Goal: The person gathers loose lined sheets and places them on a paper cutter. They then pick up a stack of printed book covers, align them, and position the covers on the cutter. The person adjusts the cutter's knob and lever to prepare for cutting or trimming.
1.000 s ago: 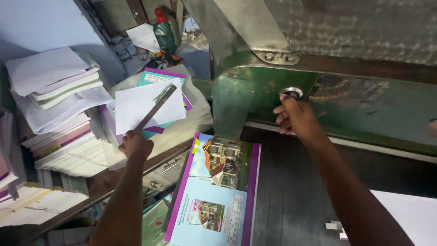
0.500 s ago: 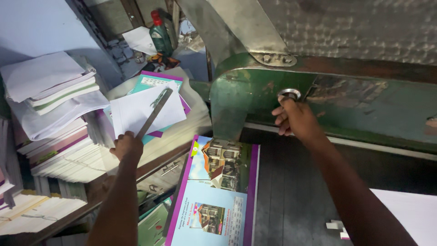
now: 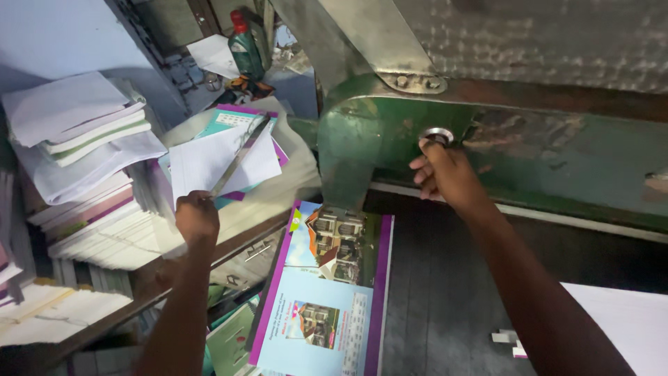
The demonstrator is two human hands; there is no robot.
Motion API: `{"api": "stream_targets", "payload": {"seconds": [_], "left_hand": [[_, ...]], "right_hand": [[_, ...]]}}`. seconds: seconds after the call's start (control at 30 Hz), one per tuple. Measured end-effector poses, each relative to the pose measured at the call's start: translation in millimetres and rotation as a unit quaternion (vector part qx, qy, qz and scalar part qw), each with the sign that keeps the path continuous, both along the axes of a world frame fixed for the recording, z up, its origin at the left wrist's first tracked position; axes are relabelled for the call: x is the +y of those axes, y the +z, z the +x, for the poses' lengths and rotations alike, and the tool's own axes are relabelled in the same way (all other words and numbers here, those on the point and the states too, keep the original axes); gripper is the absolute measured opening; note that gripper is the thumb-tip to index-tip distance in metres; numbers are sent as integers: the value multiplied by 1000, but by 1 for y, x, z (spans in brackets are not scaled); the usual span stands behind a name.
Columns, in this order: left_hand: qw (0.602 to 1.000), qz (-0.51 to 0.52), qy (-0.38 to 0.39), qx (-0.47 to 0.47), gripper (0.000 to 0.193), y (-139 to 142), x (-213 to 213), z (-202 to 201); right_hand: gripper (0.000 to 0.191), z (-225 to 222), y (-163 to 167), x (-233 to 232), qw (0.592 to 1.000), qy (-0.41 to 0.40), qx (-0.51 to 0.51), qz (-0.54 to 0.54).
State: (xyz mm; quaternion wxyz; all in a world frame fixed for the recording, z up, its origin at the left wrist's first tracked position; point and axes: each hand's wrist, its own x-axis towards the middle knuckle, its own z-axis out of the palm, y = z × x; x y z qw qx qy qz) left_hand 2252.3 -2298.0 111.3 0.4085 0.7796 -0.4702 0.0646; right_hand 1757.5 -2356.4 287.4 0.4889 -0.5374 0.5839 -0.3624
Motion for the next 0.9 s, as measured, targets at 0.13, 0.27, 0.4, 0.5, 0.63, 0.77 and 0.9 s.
{"api": "stream_targets", "payload": {"seconds": [0.13,0.27,0.4,0.5,0.63,0.77,0.9], "left_hand": [[997,-16,-48,51,14,12,32,-29],[985,-48,-100,133,11,3,75,-77],[958,-74,-166,222,10,-15,107,-112],[947,-57,-136,287,8,-31,132,-146],[902,-134,-177,371,8,-41,158,-194],[895,-60,-163,411,2,-39,190,-254],[850,-27,-181,493,3,-34,203,-291]], "right_hand": [[60,-1,0,2,1000,8,-7,-1],[60,-3,-2,9,999,10,-52,-4],[72,-3,-4,14,999,22,-38,3],[83,-8,-9,19,995,59,-71,48],[90,-14,-31,37,985,120,-86,84],[83,-16,-60,56,981,150,-73,102],[66,-16,-77,66,983,152,-64,77]]}}
